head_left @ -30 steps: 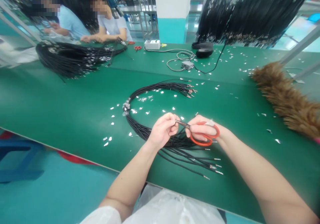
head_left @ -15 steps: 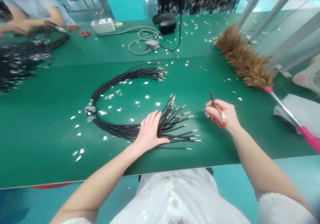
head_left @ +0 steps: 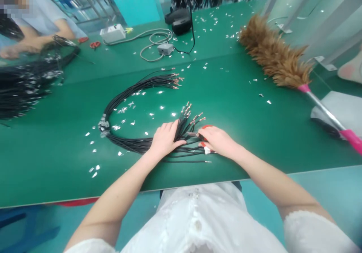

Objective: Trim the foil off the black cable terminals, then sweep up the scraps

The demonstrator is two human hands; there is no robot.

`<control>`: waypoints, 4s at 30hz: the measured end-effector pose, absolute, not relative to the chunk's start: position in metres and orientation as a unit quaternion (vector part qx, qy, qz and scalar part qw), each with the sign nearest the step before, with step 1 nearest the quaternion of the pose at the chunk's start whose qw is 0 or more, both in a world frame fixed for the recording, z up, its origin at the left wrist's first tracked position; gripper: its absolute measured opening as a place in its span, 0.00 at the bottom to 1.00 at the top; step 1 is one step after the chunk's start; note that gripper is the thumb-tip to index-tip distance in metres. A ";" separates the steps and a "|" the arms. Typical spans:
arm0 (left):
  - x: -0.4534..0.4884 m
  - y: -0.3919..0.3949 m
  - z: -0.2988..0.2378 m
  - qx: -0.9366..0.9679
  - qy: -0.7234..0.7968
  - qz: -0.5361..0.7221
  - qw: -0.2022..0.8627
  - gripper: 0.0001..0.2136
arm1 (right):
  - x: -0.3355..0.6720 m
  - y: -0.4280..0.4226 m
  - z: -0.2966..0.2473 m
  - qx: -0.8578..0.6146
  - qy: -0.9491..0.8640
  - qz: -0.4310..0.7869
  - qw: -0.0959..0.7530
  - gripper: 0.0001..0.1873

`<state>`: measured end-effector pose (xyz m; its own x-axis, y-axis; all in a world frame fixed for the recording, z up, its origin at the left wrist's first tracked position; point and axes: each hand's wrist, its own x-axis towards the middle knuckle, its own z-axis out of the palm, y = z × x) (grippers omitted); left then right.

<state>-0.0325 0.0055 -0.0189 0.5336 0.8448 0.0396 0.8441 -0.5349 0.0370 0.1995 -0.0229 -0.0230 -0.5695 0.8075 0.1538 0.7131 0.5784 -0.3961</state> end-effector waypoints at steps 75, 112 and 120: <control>-0.024 0.048 0.015 0.313 0.279 0.599 0.682 0.10 | 0.173 0.003 -0.013 -0.456 -0.633 0.450 0.434 0.11; -0.019 0.033 0.014 0.291 0.289 0.521 0.749 0.08 | 0.108 0.071 0.037 -0.343 -0.490 0.633 0.492 0.14; -0.014 0.028 0.019 0.297 0.328 0.562 0.699 0.11 | 0.104 0.059 0.030 -0.379 -0.523 0.541 0.539 0.11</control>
